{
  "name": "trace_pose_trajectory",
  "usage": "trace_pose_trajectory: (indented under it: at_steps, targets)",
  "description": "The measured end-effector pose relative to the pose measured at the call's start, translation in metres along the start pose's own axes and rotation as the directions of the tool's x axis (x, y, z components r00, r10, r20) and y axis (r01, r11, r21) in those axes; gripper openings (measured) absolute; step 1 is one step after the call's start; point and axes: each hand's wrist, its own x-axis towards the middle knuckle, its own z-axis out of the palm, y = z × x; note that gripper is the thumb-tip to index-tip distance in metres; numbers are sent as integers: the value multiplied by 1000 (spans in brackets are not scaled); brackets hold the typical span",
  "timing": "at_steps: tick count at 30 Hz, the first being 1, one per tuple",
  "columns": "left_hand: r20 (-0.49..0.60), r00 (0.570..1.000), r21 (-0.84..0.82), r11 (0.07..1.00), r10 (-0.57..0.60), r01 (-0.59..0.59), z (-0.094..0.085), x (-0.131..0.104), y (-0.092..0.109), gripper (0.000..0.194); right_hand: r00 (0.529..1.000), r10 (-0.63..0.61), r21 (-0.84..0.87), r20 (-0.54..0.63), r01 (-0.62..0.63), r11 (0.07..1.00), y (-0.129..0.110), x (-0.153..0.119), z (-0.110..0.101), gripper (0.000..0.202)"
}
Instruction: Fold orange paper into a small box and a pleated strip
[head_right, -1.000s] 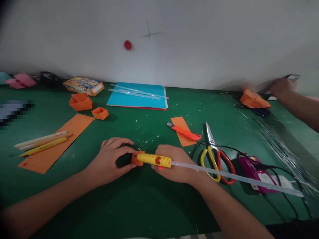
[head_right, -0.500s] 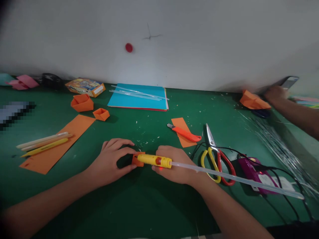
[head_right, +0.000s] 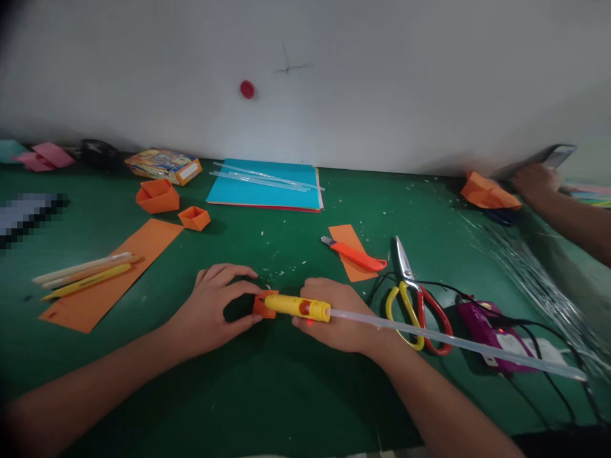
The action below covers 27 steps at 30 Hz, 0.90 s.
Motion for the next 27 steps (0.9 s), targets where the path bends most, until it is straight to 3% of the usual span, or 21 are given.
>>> trace_pose_trajectory:
  at_steps: [27]
  targets:
    - [-35,999,39,999,10,-9,0,-3,-1,26,998,66,92,6,-67,994,2,-3,-4,28]
